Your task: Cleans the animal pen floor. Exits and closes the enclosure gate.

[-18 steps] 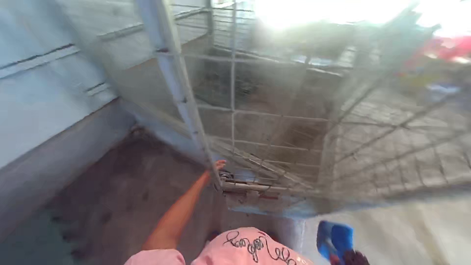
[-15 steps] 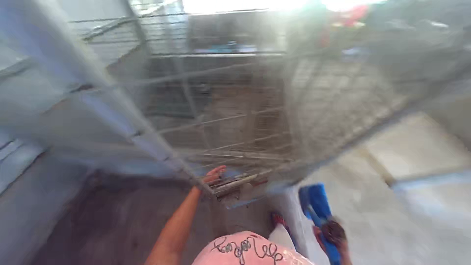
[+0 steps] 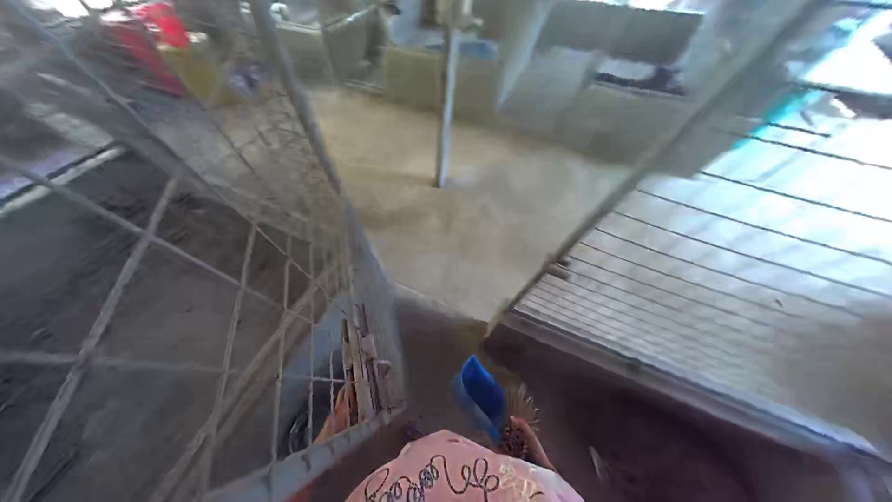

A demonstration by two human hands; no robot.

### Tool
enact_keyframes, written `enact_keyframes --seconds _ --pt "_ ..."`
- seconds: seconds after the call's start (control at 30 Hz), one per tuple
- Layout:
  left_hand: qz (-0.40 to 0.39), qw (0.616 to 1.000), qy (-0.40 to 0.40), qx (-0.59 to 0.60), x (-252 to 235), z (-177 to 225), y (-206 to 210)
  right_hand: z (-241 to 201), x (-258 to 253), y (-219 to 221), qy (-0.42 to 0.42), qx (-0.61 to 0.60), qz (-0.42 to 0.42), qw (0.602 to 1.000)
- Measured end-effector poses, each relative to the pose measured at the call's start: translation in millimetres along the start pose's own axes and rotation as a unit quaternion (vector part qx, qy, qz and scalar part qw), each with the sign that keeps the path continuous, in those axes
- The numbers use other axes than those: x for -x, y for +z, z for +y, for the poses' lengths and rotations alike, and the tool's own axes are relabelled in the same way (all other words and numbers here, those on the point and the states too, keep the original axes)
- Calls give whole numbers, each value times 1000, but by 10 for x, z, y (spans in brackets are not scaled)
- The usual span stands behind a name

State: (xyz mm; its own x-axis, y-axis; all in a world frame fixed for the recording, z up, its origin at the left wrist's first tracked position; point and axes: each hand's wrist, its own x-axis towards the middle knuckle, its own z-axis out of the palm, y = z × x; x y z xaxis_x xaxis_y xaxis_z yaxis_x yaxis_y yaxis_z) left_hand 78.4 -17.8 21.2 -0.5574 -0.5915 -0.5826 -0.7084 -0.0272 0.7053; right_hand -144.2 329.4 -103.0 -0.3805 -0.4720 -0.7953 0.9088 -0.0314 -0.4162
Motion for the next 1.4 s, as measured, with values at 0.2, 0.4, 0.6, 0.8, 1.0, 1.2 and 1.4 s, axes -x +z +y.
enact_keyframes --seconds 0.2,0.4,0.6,0.8,1.0,1.2,1.4 --pt "-32 994 99 39 -590 710 993 338 640 -832 -73 -146 128 978" --pt "-116 976 177 -50 -1425 1731 1587 571 1158 -848 -156 -276 249 915" --pt "-181 969 132 107 -1957 2508 2116 992 1207 -540 -254 -345 324 844" --pt "-220 960 64 163 -2304 3108 2360 1767 1116 128 -285 -468 341 764" --pt "-217 959 17 183 -2266 3389 2420 2405 861 885 -284 -572 335 693" --pt "-266 949 42 165 -2190 3480 2834 2733 591 1420 -309 -602 389 625" --pt "-384 880 249 -123 -2595 2972 2419 2412 582 1831 -295 -691 449 483"
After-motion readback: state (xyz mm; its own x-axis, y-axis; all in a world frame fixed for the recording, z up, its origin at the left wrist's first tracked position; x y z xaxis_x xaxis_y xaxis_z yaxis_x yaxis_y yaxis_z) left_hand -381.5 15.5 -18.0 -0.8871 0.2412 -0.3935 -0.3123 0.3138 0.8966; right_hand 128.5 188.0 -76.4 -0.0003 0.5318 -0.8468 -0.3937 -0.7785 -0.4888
